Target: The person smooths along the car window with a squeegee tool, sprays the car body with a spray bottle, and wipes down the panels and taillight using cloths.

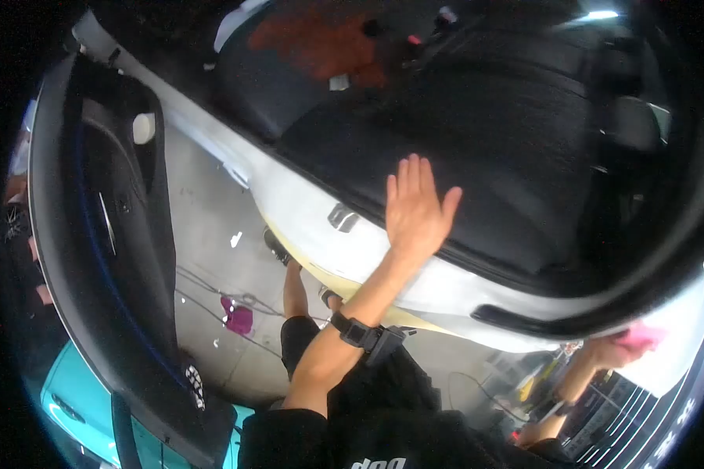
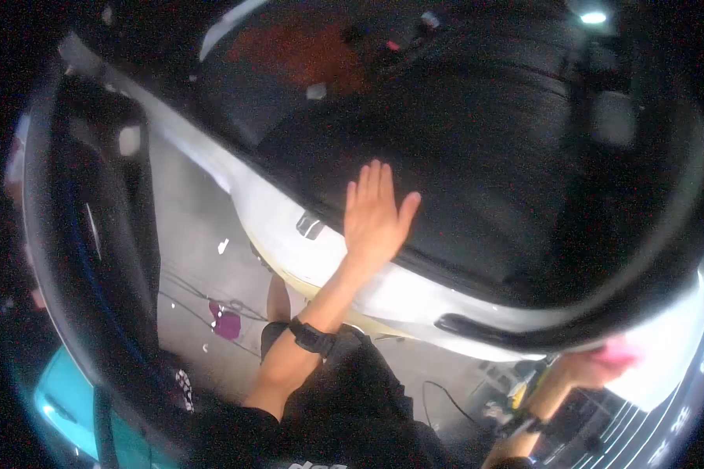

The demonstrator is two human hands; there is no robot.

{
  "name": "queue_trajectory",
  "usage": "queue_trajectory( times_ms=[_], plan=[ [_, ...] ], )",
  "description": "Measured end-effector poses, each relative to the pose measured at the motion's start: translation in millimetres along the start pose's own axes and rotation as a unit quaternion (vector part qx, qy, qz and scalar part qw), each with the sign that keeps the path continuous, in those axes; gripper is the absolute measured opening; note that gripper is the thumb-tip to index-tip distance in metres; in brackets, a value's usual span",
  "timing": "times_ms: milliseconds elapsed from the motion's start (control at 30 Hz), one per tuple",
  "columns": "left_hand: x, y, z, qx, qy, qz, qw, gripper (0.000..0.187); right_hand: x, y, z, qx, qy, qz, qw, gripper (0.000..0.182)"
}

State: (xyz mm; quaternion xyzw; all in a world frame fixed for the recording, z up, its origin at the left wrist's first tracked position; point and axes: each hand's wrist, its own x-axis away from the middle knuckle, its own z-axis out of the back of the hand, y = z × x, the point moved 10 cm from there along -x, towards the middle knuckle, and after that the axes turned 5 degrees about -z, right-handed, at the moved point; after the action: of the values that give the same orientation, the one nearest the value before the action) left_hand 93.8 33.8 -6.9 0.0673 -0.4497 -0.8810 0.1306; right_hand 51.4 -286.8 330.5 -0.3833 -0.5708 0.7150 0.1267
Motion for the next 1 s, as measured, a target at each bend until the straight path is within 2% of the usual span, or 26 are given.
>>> queue_trajectory(
  times_ms=[67, 100, 133, 167, 200, 233, 267, 333, 400, 433, 500, 533, 567, 600, 633, 667, 700, 733, 767, 800, 833, 867, 900, 967, 1000],
  plan=[
    [-7.0, 3.7, -7.7, 0.008, -0.019, -0.035, 0.999, 0.068, -10.3, 7.2, 15.6, 0.089, 0.04, 0.142, 0.985, 0.057],
    [-4.5, 87.0, 4.7, 0.141, -0.054, -0.114, 0.982, 0.068, -17.8, -26.6, 50.8, 0.078, 0.064, 0.207, 0.973, 0.051],
    [0.4, 95.1, 5.6, 0.479, -0.123, -0.048, 0.868, 0.069, -17.5, -27.0, 51.6, 0.069, 0.062, 0.217, 0.972, 0.045],
    [6.5, 110.9, 10.1, 0.75, -0.18, 0.024, 0.636, 0.071, -19.8, -24.9, 52.3, 0.044, 0.057, 0.193, 0.979, 0.046],
    [5.7, 124.2, 31.9, 0.89, -0.17, 0.042, 0.422, 0.072, -19.7, -23.8, 49.9, 0.019, 0.053, 0.168, 0.984, 0.047],
    [-1.6, 134.5, 58.2, 0.969, -0.155, 0.046, 0.185, 0.073, -19.7, -22.7, 47.0, -0.006, 0.05, 0.143, 0.988, 0.049],
    [-5.3, 141.3, 78.6, 0.973, -0.152, 0.032, 0.169, 0.074, -21.0, -18.7, 52.3, 0.021, 0.048, 0.153, 0.987, 0.049],
    [-8.9, 154.4, 109.5, 0.974, -0.151, 0.005, 0.168, 0.075, -18.7, -14.9, 52.2, 0.018, 0.043, 0.148, 0.988, 0.049],
    [-6.0, 171.2, 131.6, 0.975, -0.155, 0.009, 0.158, 0.074, -9.6, -17.3, 40.6, -0.057, 0.057, 0.12, 0.99, 0.046],
    [-3.8, 179.8, 139.8, 0.971, -0.173, 0.004, 0.168, 0.074, -2.9, -24.5, 34.9, -0.05, 0.078, 0.13, 0.987, 0.043],
    [-2.7, 191.0, 154.3, 0.964, -0.163, -0.017, 0.207, 0.073, -5.4, -14.1, 40.3, -0.083, 0.043, 0.123, 0.988, 0.038],
    [-0.6, 192.5, 158.7, 0.965, -0.148, -0.001, 0.217, 0.068, -3.3, -4.7, 48.3, -0.062, 0.056, 0.14, 0.987, 0.034],
    [-0.5, 188.3, 161.0, 0.96, -0.149, -0.041, 0.235, 0.062, -3.2, -7.8, 45.9, -0.081, 0.045, 0.141, 0.986, 0.032],
    [0.5, 182.9, 164.0, 0.935, -0.104, -0.031, 0.339, 0.04, -3.2, -10.8, 43.6, -0.1, 0.034, 0.142, 0.984, 0.029],
    [-1.6, 180.8, 169.0, 0.924, -0.083, -0.051, 0.371, 0.04, -3.1, -4.2, 44.3, -0.104, 0.041, 0.111, 0.988, 0.031],
    [1.1, 169.5, 164.9, 0.92, -0.052, 0.004, 0.388, 0.046, -3.8, 7.1, 46.9, -0.108, 0.028, 0.099, 0.989, 0.033],
    [7.3, 157.7, 161.3, 0.89, -0.019, 0.036, 0.453, 0.048, -2.7, 5.8, 53.6, -0.119, 0.043, 0.102, 0.987, 0.033],
    [15.2, 159.7, 161.7, 0.884, -0.046, 0.033, 0.465, 0.049, -2.6, 7.7, 46.5, -0.125, 0.018, 0.081, 0.989, 0.033],
    [26.1, 164.5, 162.4, 0.878, -0.064, 0.009, 0.475, 0.041, -1.2, 10.2, 39.3, -0.133, -0.01, 0.06, 0.989, 0.032],
    [37.7, 167.2, 163.4, 0.826, -0.078, 0.033, 0.558, 0.027, 4.0, 6.8, 38.6, -0.148, -0.006, 0.059, 0.987, 0.032],
    [49.3, 172.9, 164.1, 0.765, -0.086, 0.053, 0.635, 0.021, 10.3, 1.7, 28.4, -0.12, -0.06, 0.059, 0.989, 0.032],
    [61.6, 197.9, 173.7, 0.736, -0.108, -0.023, 0.668, 0.027, 19.6, -4.7, 16.8, -0.092, -0.116, 0.061, 0.987, 0.031],
    [79.8, 225.5, 188.1, 0.703, -0.126, -0.108, 0.691, 0.047, 35.8, -26.3, 8.7, -0.102, -0.185, 0.06, 0.975, 0.03],
    [95.1, 264.7, 204.8, 0.608, -0.184, -0.223, 0.74, 0.07, 71.7, -63.6, -26.0, -0.118, -0.335, 0.033, 0.934, 0.027],
    [98.0, 262.5, 200.7, 0.587, -0.249, -0.215, 0.739, 0.072, 88.7, -74.5, -41.8, -0.07, -0.397, 0.076, 0.912, 0.022]
  ],
)
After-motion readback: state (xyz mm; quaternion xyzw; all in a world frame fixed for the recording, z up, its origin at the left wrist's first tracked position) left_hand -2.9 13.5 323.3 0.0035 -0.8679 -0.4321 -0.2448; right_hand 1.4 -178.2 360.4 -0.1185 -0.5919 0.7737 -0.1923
